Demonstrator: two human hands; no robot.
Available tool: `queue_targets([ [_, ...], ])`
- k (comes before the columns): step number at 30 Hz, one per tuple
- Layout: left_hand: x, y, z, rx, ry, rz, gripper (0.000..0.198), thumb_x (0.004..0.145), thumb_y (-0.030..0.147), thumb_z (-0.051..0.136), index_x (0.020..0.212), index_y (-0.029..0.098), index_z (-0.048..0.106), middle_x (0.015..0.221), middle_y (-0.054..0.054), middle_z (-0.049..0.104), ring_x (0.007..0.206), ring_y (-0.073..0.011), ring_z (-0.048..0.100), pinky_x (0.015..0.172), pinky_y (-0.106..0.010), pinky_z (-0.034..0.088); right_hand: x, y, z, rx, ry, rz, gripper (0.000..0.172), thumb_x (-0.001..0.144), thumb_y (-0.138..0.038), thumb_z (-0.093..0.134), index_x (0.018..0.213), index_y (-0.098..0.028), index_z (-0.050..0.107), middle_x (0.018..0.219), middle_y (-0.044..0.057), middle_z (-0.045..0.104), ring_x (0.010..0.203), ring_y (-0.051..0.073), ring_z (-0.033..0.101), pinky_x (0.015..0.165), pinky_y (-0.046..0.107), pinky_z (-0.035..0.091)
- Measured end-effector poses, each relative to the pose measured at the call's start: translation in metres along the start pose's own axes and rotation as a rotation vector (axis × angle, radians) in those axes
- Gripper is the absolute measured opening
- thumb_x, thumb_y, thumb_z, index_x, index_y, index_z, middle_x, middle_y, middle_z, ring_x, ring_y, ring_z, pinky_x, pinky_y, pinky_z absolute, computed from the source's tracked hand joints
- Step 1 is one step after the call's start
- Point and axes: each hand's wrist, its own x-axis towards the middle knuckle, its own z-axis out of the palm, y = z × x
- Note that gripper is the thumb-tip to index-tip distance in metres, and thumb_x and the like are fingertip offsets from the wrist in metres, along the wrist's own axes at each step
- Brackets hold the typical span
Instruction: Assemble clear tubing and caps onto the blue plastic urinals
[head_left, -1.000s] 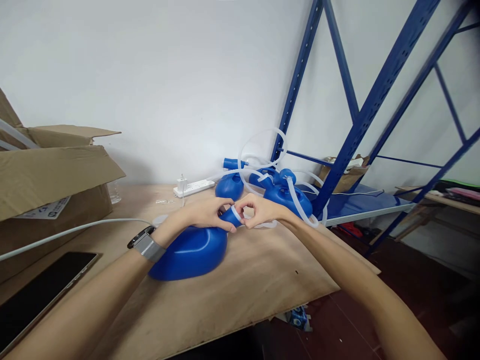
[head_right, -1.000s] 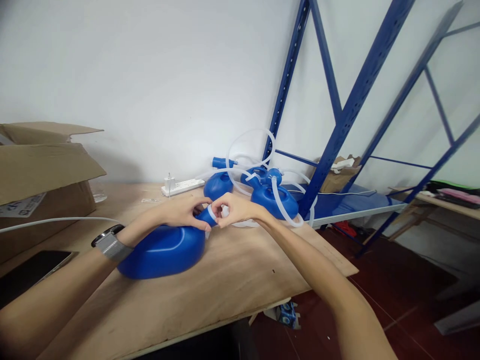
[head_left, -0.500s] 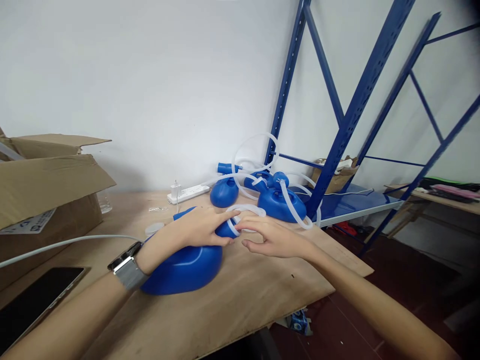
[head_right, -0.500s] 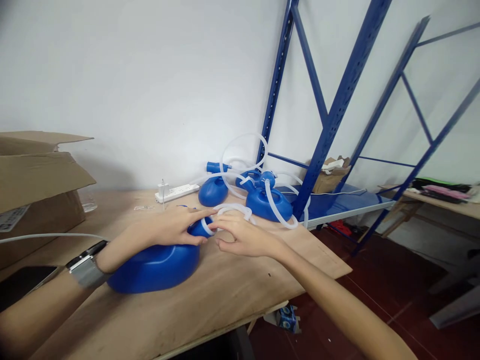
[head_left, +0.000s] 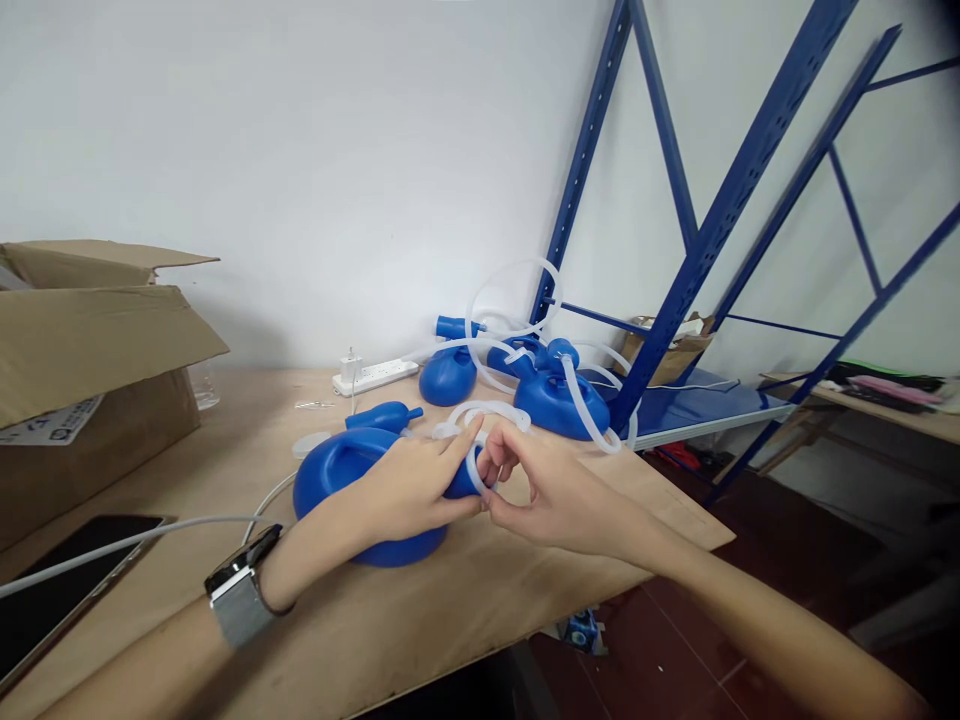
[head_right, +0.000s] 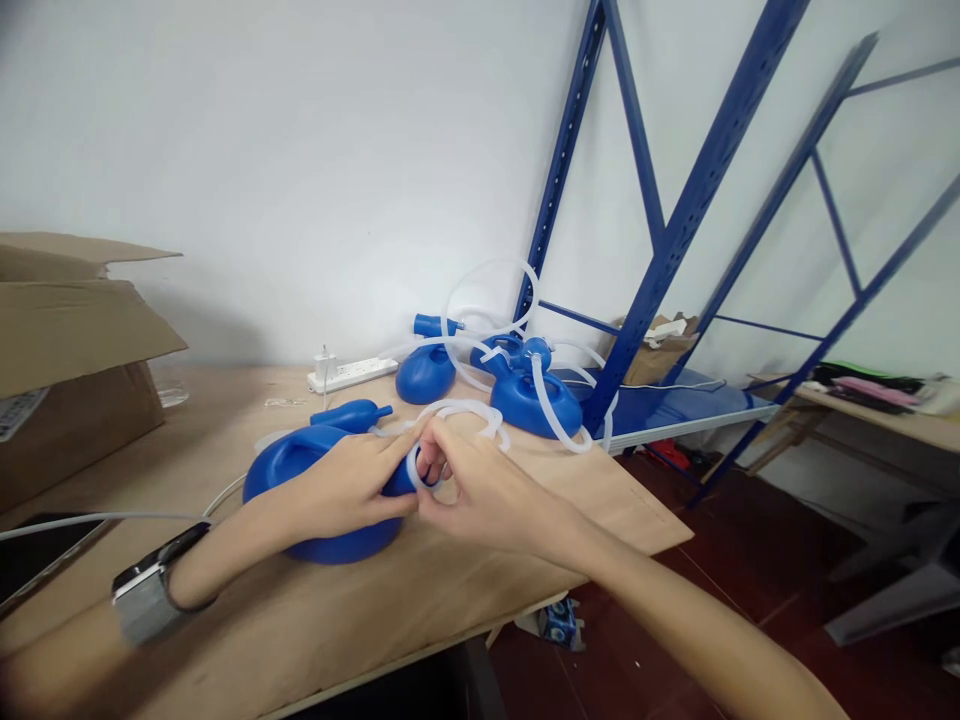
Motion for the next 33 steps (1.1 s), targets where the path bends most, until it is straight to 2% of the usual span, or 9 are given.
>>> queue_targets([
  [4,0.002,-0.002,-0.002,-0.002,0.001,0.034,0.059,0.097,0.052,0.052,0.144,0.02,0.04,0.117,-0.014,0.07,0.1,-0.0301,0.069,0.082,-0.039,0.051,-0.002,-0.005,0.002,0.072,-0.079,0.127,0.011,0.09,-0.014,0.051,0.094,-0.024,0.048,0.086,0.0,0.057,0.073,0.016,0.053,0.064,0.028,0.042],
  [7,0.002,-0.003,-0.002,0.018,0.001,0.065,0.055,0.096,0.056,0.052,0.137,0.02,0.046,0.114,-0.013,0.071,0.097,-0.0305,0.069,0.08,-0.039,0.05,0.001,0.0,0.006,0.112,-0.106,0.183,0.007,0.095,-0.017,0.045,0.096,-0.023,0.046,0.084,-0.001,0.056,0.074,0.016,0.051,0.067,0.028,0.041],
  [14,0.002,-0.006,0.001,0.04,0.061,0.085,0.037,0.093,0.053,0.056,0.109,0.019,0.056,0.103,-0.01,0.071,0.09,-0.0282,0.069,0.077,-0.037,0.05,0.011,0.005,0.017,0.197,-0.095,0.22,0.009,0.092,-0.016,0.049,0.094,-0.024,0.045,0.079,-0.003,0.05,0.072,0.015,0.048,0.065,0.028,0.04],
  [21,0.0,-0.007,0.006,0.055,0.077,0.055,0.03,0.085,0.042,0.059,0.105,0.02,0.054,0.094,-0.006,0.071,0.082,-0.0266,0.069,0.069,-0.036,0.049,0.012,0.003,0.02,0.277,-0.091,0.216,0.008,0.094,-0.026,0.055,0.092,-0.023,0.048,0.082,-0.002,0.052,0.072,0.015,0.05,0.066,0.028,0.042],
  [28,-0.002,-0.006,0.005,0.049,0.1,0.073,0.029,0.085,0.038,0.057,0.108,0.021,0.05,0.095,-0.004,0.071,0.081,-0.0255,0.068,0.065,-0.034,0.048,0.015,-0.003,0.016,0.187,-0.079,0.225,0.019,0.099,-0.038,0.056,0.09,-0.022,0.049,0.079,-0.003,0.052,0.07,0.014,0.051,0.064,0.027,0.041],
  [33,-0.003,-0.008,0.006,0.023,0.085,0.09,0.029,0.088,0.04,0.056,0.109,0.02,0.05,0.099,-0.005,0.069,0.082,-0.0248,0.067,0.069,-0.036,0.05,0.015,-0.005,0.014,0.148,-0.086,0.21,0.023,0.101,-0.039,0.052,0.087,-0.022,0.046,0.078,-0.004,0.049,0.069,0.013,0.049,0.063,0.027,0.039],
])
